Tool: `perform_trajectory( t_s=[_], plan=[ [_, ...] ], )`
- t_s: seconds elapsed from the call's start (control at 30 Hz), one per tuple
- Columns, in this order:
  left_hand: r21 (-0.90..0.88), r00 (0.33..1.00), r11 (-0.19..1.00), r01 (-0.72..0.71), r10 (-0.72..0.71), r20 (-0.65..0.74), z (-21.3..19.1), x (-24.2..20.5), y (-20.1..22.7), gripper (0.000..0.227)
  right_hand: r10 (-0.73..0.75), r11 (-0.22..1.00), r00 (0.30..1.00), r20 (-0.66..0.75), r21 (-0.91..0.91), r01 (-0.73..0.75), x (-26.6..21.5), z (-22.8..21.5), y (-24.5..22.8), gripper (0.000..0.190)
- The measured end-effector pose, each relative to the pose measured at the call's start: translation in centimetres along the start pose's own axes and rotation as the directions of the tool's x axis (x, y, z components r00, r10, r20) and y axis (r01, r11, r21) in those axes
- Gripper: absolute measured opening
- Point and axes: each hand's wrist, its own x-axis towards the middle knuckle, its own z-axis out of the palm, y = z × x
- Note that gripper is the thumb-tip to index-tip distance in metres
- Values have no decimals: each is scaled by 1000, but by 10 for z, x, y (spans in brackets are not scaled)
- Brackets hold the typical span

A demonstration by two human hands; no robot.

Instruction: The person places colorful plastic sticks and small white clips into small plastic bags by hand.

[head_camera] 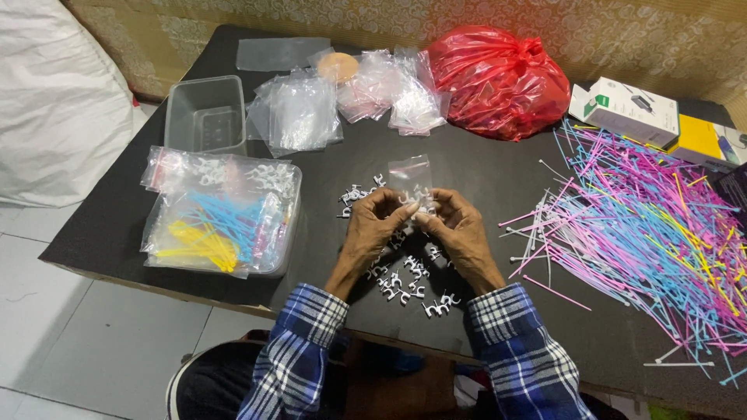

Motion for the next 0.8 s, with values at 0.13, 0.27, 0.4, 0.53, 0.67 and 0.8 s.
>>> perform_trajectory(
  t_s=[0.13,0.27,0.4,0.53,0.67,0.8],
  plan=[
    [22,1000,999,-30,31,-5,-1,0,2,19,8,1000,1000,-5,-6,-8,-3,1,-3,45],
    [28,1000,1000,-11,11,-16,0,-4,7,22,27,998,999,33,-58,-25,-6,2,-7,41],
    [12,1000,1000,-19,19,-9,1,-5,15,19,6,996,1000,27,-92,-4,-7,0,-5,33],
    [3,999,999,-39,39,-32,-1,-5,9,17,-3,997,999,39,-79,6,-9,3,-14,30],
    [52,999,997,-54,54,0,-2,-2,9,15,-8,996,1000,-5,-89,7,-10,2,-11,24],
    [110,996,992,-59,67,-62,2,-13,26,14,-48,995,997,-55,-96,42,-17,24,-34,34]
  ],
)
